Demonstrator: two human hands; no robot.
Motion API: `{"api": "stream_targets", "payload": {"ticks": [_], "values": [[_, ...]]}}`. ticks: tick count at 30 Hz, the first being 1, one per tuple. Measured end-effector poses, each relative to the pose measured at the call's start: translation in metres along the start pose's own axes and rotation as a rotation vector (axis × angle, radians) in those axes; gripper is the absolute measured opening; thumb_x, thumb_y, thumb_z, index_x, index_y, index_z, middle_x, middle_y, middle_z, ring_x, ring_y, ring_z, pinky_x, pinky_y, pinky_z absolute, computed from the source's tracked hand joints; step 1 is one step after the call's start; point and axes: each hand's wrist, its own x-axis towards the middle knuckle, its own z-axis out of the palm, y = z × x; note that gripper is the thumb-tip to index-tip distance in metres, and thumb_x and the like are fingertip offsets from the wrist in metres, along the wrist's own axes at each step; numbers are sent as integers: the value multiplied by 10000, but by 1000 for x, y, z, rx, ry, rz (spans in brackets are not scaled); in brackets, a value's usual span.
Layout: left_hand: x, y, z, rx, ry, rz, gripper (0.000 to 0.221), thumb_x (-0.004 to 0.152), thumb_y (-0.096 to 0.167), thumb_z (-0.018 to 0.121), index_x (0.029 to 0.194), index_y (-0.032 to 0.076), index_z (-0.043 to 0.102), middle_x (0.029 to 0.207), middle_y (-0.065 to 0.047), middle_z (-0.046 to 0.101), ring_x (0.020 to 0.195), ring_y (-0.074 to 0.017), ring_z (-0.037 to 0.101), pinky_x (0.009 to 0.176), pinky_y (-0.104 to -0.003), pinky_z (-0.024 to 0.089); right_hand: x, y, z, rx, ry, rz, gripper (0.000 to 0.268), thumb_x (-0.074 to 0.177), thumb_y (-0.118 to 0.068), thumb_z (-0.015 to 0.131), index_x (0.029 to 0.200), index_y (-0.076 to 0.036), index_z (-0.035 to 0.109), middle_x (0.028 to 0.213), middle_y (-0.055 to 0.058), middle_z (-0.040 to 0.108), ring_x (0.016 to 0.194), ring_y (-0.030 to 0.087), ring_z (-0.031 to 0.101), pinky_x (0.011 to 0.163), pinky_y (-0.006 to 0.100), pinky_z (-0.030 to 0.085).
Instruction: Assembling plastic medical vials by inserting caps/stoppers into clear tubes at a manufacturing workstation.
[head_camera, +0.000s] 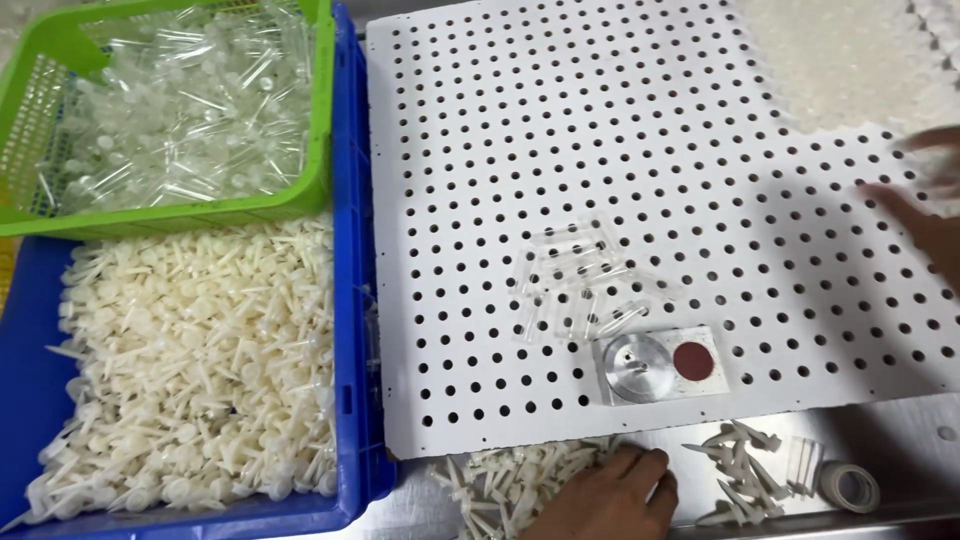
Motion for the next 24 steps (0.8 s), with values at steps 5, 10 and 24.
{"api": "stream_targets", "payload": {"ticks": [5,10,24], "values": [[-3,4,2,15,-56,-30,195,1000,74,611,1069,-80,707,1208,-235,654,1201,-331,662,878,-441,626,11,-202,-18,170,-193,-154,322,784,-365,778,1032,-160,800,871,62,782,709,210,679,584,357,587],[-3,21,-62,-486,115,-12,270,924,-28,609,1181,-82,672,1198,-225,652,1130,-352,675,914,-438,618,2,-224,-12,1,-262,-374,348,802,-423,806,1032,-162,791,918,47,784,724,218,756,648,370,598],[-12,7,-89,-1972,385,-297,167,1004,79,695,1112,-48,681,1153,-195,654,1222,-359,687,765,-410,618,-54,-91,46,303,-198,-30,365,962,-254,739,1230,-16,672,917,153,732,795,235,763,690,353,648]]}}
